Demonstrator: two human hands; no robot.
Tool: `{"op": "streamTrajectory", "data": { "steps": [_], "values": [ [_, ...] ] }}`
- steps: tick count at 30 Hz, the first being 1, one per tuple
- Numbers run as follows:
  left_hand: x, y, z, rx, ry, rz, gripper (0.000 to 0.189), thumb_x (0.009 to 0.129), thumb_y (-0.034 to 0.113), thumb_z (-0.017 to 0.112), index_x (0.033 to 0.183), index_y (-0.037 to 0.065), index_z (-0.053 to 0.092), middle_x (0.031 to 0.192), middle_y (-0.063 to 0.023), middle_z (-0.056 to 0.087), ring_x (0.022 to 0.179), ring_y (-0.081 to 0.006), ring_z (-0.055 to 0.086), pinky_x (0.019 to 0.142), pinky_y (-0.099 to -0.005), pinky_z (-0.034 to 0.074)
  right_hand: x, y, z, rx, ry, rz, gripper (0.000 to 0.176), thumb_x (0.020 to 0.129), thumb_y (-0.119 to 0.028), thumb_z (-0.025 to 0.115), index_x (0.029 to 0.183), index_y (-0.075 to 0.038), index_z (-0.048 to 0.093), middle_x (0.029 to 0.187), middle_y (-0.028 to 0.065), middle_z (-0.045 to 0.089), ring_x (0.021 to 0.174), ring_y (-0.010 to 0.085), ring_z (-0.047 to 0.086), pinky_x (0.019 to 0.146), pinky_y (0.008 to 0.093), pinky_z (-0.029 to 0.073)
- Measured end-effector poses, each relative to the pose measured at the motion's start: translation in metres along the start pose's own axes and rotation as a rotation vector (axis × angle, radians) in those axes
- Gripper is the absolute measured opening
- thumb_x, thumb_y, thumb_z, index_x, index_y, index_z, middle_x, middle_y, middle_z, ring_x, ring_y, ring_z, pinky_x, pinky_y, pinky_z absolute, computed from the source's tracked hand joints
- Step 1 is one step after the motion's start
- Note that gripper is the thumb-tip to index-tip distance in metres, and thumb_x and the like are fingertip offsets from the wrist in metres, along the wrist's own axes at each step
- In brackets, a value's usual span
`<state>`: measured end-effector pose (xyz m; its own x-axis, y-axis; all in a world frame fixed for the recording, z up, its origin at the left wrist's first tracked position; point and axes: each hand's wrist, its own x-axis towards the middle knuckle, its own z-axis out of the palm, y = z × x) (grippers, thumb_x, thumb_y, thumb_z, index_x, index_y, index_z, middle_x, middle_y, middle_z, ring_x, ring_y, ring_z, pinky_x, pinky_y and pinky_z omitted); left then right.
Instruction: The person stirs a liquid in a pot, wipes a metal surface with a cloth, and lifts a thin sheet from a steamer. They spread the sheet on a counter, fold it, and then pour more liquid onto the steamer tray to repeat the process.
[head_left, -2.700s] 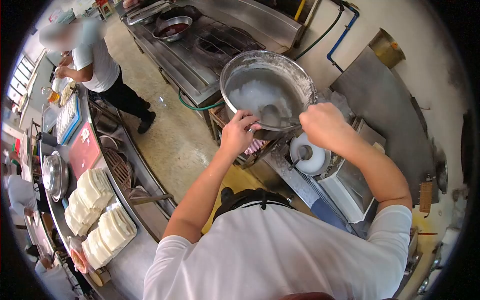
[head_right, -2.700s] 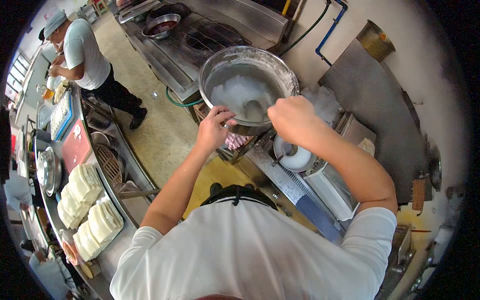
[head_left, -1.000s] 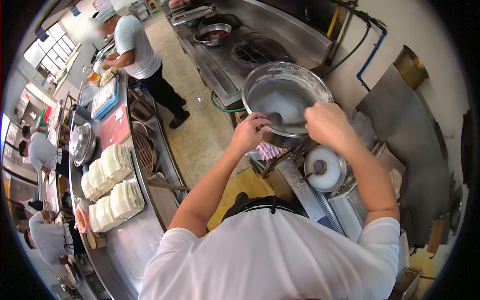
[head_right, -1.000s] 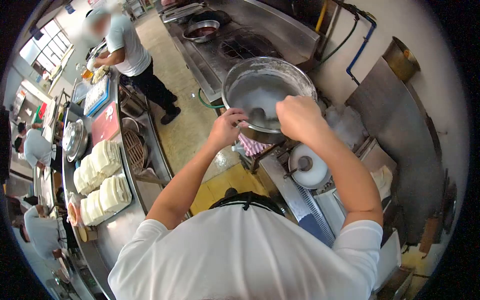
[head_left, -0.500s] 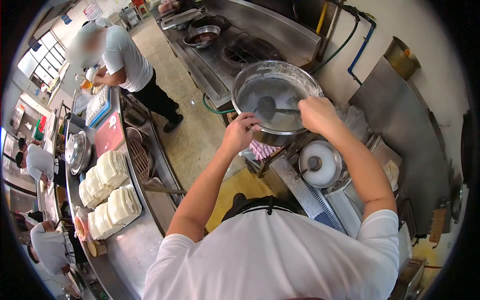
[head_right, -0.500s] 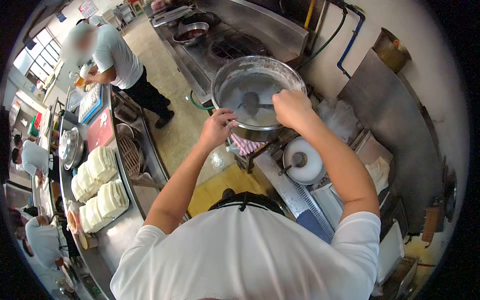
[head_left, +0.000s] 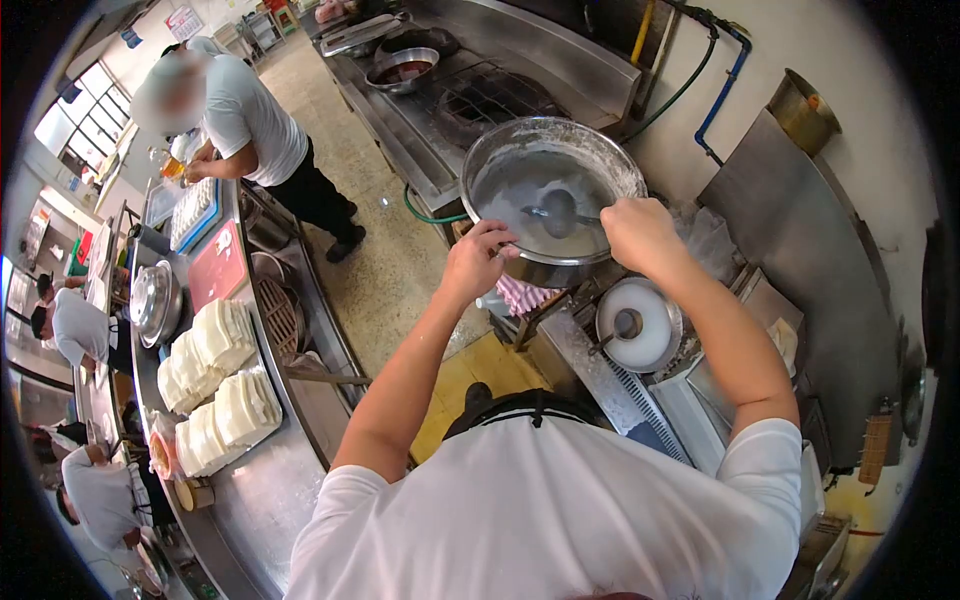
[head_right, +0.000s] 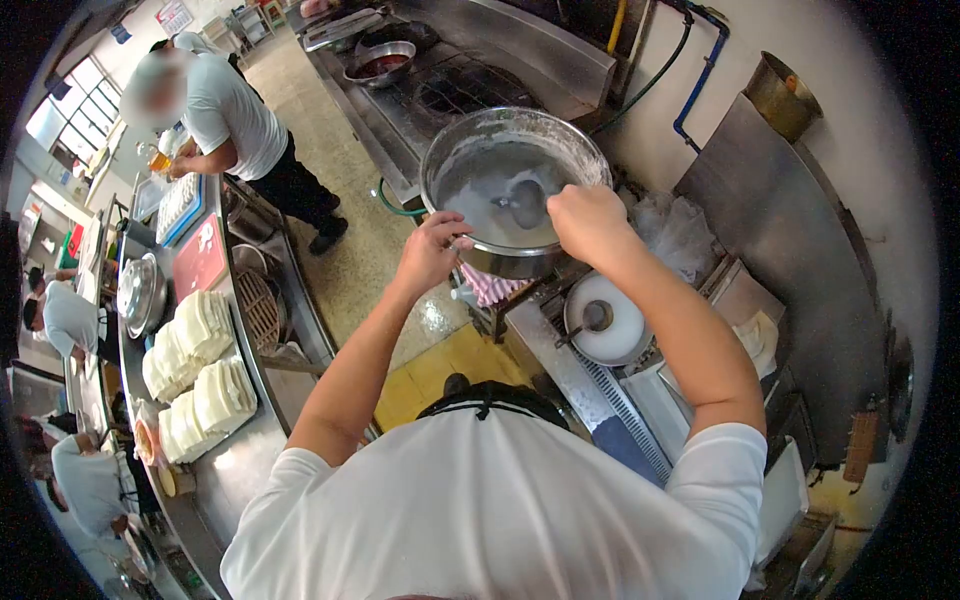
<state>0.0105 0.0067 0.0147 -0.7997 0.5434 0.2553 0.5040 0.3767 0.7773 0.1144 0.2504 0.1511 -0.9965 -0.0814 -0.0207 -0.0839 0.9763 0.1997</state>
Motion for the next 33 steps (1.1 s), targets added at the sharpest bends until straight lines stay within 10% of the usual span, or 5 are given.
{"op": "streamTrajectory", "data": {
  "steps": [33],
  "values": [
    [0.003,-0.008,0.016,0.103,0.016,-0.051,0.026,0.088,0.020,0.079,0.113,0.015,0.078,0.137,-0.0036,0.066,0.090,-0.0232,0.071,0.084,-0.0374,0.056,-0.025,0.040,-0.012,0.256,0.036,0.053,0.012,0.080,-0.009,0.070,0.086,0.000,0.075,0.092,0.0233,0.073,0.090,0.0403,0.073,0.079,0.0484,0.059]
  ]
}}
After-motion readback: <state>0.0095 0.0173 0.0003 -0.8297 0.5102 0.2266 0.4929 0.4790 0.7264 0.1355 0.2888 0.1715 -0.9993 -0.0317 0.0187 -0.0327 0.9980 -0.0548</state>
